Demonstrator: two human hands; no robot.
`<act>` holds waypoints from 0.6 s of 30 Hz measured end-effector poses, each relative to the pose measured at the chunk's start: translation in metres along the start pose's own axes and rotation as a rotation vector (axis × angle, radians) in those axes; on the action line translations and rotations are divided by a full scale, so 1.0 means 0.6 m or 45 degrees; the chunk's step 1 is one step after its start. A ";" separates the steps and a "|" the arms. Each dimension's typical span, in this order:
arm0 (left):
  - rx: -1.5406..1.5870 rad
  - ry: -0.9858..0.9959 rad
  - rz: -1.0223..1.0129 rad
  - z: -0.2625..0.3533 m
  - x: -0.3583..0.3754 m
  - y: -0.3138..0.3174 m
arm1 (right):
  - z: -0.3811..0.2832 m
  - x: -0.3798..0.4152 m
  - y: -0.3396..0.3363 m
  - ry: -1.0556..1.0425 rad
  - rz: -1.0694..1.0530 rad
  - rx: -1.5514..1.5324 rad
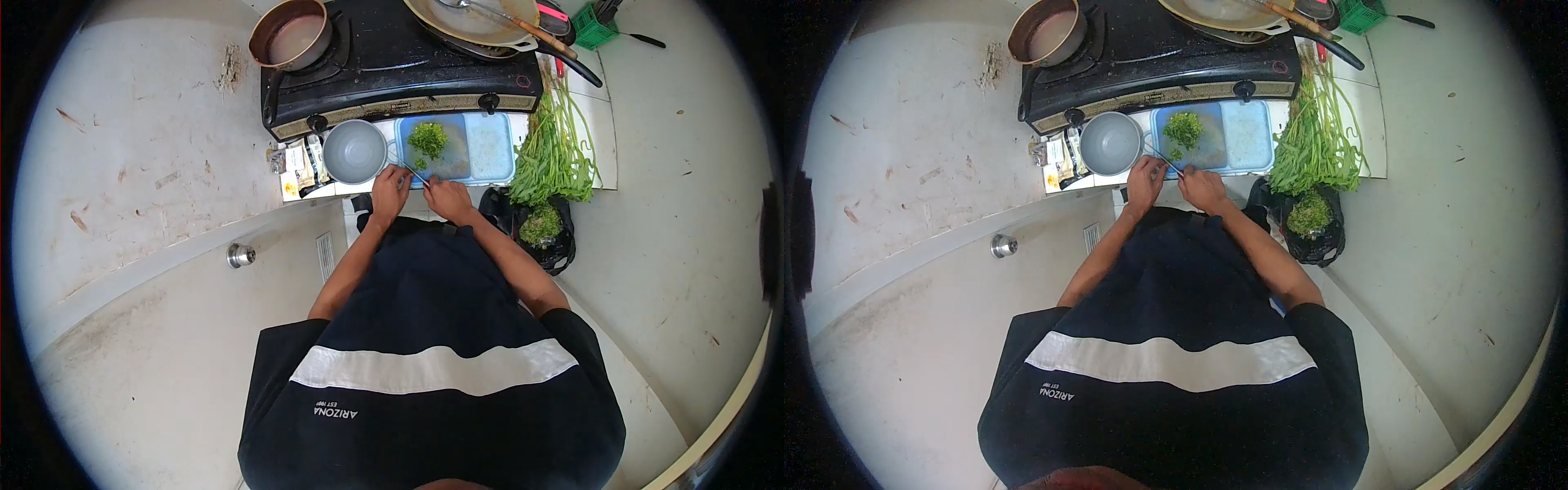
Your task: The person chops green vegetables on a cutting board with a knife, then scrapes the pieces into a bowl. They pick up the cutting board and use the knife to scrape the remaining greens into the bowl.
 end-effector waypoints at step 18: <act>0.039 -0.006 0.011 -0.008 0.004 -0.004 | 0.002 0.020 -0.006 -0.037 -0.058 -0.008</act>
Point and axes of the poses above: each hand's wrist, its own x-axis away from the middle knuckle, its own y-axis out of the palm, z = x × y, the point moved 8 cm from there along -x, towards the middle knuckle, and after that the axes turned 13 degrees about x, right-handed, at the moved point
